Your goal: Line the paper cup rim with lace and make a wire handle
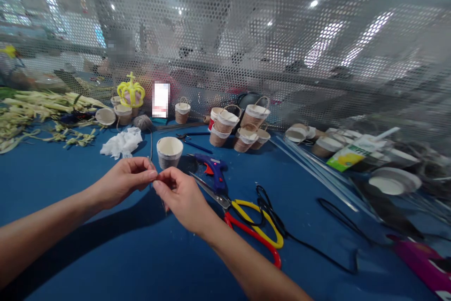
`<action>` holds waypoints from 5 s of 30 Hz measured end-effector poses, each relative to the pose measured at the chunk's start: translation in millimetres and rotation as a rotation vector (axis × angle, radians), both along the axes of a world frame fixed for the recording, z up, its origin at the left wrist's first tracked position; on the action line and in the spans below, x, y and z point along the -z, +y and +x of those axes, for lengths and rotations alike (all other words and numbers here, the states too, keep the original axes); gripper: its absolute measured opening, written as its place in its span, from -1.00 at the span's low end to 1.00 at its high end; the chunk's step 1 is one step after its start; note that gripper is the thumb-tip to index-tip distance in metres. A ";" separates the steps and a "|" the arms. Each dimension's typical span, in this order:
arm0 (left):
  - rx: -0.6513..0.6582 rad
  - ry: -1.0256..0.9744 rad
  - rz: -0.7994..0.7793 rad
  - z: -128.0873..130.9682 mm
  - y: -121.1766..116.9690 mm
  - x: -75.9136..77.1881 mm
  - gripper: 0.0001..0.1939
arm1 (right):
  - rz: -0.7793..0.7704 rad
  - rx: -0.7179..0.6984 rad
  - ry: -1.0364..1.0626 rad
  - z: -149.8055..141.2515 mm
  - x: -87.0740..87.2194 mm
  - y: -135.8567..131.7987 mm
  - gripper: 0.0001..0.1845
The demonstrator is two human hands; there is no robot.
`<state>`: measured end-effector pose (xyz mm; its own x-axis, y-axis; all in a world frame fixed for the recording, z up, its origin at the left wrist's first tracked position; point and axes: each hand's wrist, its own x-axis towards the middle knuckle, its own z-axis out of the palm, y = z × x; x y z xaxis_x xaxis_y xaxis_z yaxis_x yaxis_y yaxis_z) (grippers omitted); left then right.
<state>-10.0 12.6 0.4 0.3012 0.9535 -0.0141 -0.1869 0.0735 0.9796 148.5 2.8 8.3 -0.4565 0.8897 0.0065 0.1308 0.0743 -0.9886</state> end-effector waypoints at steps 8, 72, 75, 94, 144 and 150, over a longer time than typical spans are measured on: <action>0.162 -0.141 0.023 -5.3 1.5 2.7 -0.76 | -0.303 -0.195 0.178 5.9 -1.0 6.6 -0.69; -0.095 0.059 0.000 5.4 -5.9 -1.8 -0.79 | 0.290 0.126 -0.209 -1.8 2.8 -4.5 -0.89; -0.131 0.082 -0.020 6.9 -7.6 -0.7 -0.79 | 0.330 0.144 -0.263 -2.2 3.6 -3.7 -0.88; -0.053 -0.009 -0.026 4.7 -5.7 -3.6 -0.77 | 0.023 0.038 -0.032 0.1 -2.3 -2.3 -0.80; -0.226 0.023 -0.050 12.3 -14.4 -8.8 -0.80 | 0.301 0.179 -0.294 -3.4 3.5 -7.2 -0.89; -0.078 -0.060 0.007 7.1 -11.0 -7.8 -0.79 | 0.101 -0.064 -0.123 2.6 -5.3 -2.7 -0.83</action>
<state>-3.0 1.7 8.2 0.2266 0.9740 0.0088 -0.2502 0.0495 0.9669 151.1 0.1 13.5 -0.5153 0.8563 0.0349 0.2419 0.1844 -0.9526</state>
